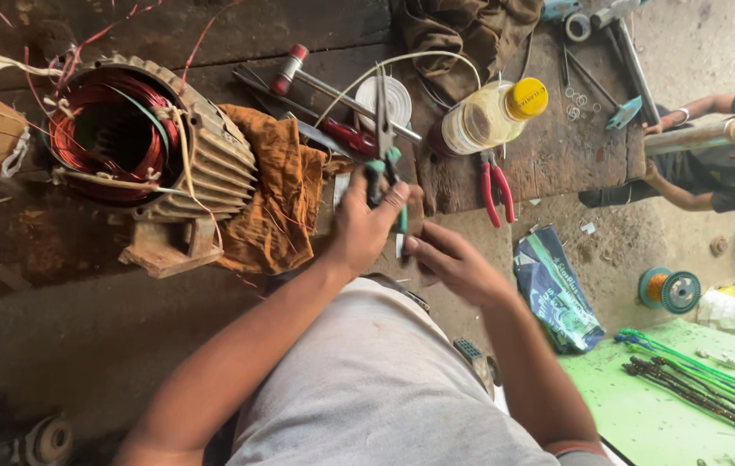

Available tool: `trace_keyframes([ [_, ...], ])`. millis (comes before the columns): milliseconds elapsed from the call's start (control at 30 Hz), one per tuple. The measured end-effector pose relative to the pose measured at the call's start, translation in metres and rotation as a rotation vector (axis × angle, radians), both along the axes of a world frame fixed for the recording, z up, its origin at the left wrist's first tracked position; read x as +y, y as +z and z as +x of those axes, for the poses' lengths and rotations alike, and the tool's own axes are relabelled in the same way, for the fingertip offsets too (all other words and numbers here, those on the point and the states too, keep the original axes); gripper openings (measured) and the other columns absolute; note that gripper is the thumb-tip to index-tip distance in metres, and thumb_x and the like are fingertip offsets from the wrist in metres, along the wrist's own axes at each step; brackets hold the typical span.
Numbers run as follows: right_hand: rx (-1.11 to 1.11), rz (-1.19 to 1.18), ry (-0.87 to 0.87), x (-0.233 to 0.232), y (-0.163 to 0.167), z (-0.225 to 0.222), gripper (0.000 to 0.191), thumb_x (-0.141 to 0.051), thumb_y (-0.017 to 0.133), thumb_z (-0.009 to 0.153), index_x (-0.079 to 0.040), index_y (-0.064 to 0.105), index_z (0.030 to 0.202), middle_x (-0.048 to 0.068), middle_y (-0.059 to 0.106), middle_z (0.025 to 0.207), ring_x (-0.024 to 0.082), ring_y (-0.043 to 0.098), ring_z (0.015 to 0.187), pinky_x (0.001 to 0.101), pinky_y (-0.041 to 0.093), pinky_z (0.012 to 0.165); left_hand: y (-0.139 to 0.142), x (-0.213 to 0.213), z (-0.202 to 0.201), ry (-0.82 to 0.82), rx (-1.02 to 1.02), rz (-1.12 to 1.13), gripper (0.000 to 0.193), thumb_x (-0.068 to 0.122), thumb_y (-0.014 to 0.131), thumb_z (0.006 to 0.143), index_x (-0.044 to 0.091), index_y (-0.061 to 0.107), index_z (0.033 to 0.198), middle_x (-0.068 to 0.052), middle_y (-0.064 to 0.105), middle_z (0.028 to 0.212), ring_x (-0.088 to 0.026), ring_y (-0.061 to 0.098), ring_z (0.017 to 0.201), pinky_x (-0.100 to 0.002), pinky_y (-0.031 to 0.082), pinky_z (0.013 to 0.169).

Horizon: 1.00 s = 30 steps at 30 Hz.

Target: The person works on an electric motor stator on a cluttered workbench, pulling old copper winding wires out of the slots and untangling them. They use scissors and pliers to cut and trim the wires, then continue extracting remaining wire pieces from the stator by hand.

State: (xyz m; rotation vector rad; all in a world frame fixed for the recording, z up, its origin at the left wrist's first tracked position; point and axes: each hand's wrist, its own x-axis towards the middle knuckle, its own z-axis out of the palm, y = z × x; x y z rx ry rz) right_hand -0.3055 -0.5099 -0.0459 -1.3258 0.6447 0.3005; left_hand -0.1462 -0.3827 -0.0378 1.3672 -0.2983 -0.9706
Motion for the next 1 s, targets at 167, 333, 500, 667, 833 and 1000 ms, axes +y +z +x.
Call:
trace_keyframes([
  [167,-0.188,-0.639,0.034,-0.029,0.017,0.047,0.016,-0.019,0.057,0.107,-0.005,0.059,0.115,0.008,0.064,0.09,0.021,0.066,0.08,0.0349,0.054,0.07,0.047,0.03,0.013,-0.071,-0.441,-0.166,0.043,0.053,0.04,0.116,0.011,0.051,0.111,-0.004,0.072,0.096,-0.01,0.073,0.09,-0.03,0.064,0.084],
  [333,-0.5,-1.394,-0.1,-0.032,0.017,0.06,0.02,-0.016,0.062,0.106,-0.003,0.061,0.121,0.021,0.067,0.116,0.041,0.065,0.109,0.0498,0.053,0.092,0.121,0.104,-0.001,-0.157,-0.187,-0.277,0.047,0.046,0.047,0.112,0.002,0.065,0.115,-0.014,0.073,0.108,-0.018,0.071,0.104,-0.037,0.056,0.094],
  [500,0.017,-1.673,-0.049,-0.059,-0.016,0.026,0.041,-0.032,0.074,0.094,-0.003,0.064,0.121,0.023,0.064,0.124,0.041,0.059,0.112,0.0504,0.048,0.096,0.178,0.199,0.012,-0.167,-0.267,-0.18,0.03,0.033,0.061,0.106,0.004,0.063,0.1,-0.015,0.075,0.107,-0.019,0.073,0.095,-0.036,0.06,0.083],
  [667,0.179,-1.804,0.075,-0.071,-0.044,0.014,0.032,-0.036,0.073,0.1,-0.009,0.065,0.114,0.017,0.064,0.117,0.039,0.06,0.113,0.0514,0.049,0.093,0.164,0.243,0.041,0.05,-0.679,0.623,0.029,0.032,0.071,0.087,0.005,0.067,0.097,-0.012,0.071,0.081,-0.019,0.07,0.073,-0.037,0.053,0.065],
  [833,0.251,-1.38,-0.045,-0.074,-0.034,-0.012,0.048,-0.047,0.059,0.12,-0.001,0.065,0.11,0.023,0.066,0.094,0.042,0.062,0.092,0.0558,0.049,0.081,0.146,0.26,0.055,-0.079,-0.62,0.751,0.035,0.036,0.066,0.094,0.002,0.056,0.093,-0.016,0.065,0.079,-0.037,0.066,0.074,-0.046,0.05,0.064],
  [1000,0.443,-0.627,-0.062,-0.054,-0.011,-0.04,0.042,-0.034,0.07,0.097,0.004,0.067,0.115,0.015,0.068,0.082,0.028,0.06,0.067,0.0469,0.043,0.056,0.137,0.257,0.066,-0.098,-0.702,0.703,0.036,0.037,0.063,0.096,0.002,0.054,0.093,-0.018,0.068,0.086,-0.043,0.068,0.085,-0.051,0.052,0.068],
])
